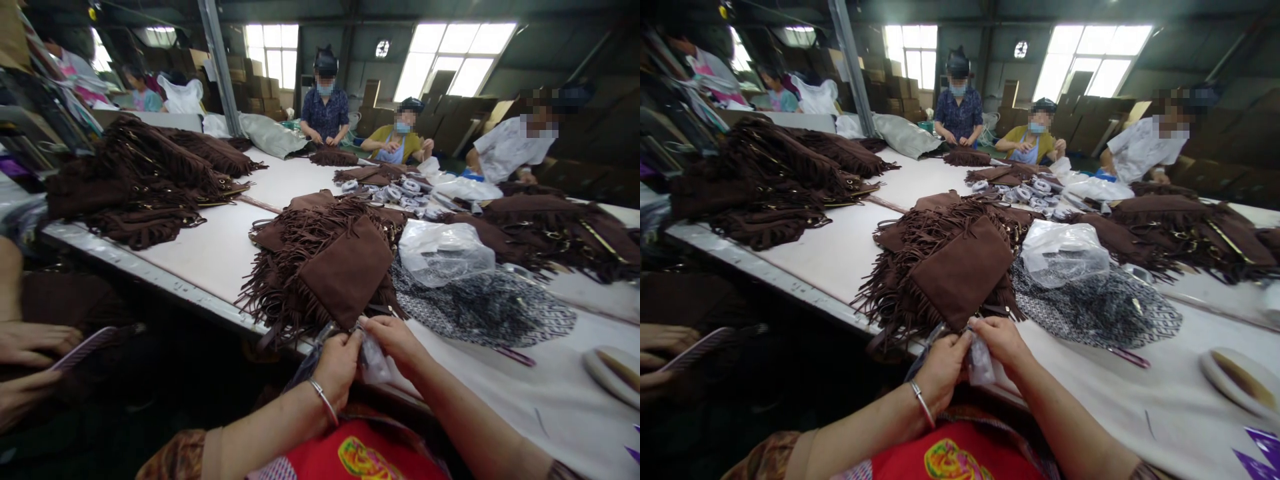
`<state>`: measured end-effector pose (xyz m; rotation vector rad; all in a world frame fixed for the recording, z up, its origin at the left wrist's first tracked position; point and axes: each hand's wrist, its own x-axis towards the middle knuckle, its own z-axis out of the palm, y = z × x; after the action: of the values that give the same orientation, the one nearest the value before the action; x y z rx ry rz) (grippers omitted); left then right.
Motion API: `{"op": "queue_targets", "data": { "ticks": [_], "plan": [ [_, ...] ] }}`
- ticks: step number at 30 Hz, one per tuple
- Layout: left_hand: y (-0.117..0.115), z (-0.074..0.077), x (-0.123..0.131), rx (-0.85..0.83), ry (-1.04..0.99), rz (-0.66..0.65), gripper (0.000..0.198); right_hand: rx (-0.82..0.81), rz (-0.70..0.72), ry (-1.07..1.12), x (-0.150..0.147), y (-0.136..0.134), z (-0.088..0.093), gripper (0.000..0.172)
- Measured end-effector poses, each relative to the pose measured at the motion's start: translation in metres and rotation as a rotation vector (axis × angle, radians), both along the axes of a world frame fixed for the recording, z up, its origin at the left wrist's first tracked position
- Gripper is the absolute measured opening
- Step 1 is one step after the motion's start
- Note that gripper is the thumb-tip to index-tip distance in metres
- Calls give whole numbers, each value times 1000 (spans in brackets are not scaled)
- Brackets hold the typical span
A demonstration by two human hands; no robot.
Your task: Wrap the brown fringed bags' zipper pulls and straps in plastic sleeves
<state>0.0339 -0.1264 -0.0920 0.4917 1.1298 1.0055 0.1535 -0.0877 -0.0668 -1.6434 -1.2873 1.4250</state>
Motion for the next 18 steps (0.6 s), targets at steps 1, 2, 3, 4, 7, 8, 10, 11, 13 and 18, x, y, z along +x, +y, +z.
{"op": "queue_targets", "data": {
  "ticks": [1,2,3,4,7,8,10,11,13,18],
  "plan": [
    [0,-3,0,22,43,2,33,-20,16,23,-1,1,1,36],
    [0,-6,0,51,102,-2,30,-35,33,39,-1,2,2,33],
    [0,-8,0,85,175,-12,27,-44,54,53,-1,3,3,30],
    [-1,-10,-1,122,257,-27,26,-51,84,72,0,3,4,27],
    [-3,-11,-3,269,487,-83,24,-74,217,178,6,2,5,21],
    [-4,-11,-4,318,550,-97,24,-73,267,215,9,1,6,21],
    [-5,-10,-6,399,649,-103,23,-63,324,261,13,-1,7,21],
    [-6,-9,-7,429,682,-95,22,-54,323,268,14,-2,8,22],
    [-7,-7,-8,481,703,-71,18,-50,283,258,14,-5,8,22],
    [-8,-3,-15,564,701,-130,17,-76,112,321,13,-7,2,22]
  ]
}}
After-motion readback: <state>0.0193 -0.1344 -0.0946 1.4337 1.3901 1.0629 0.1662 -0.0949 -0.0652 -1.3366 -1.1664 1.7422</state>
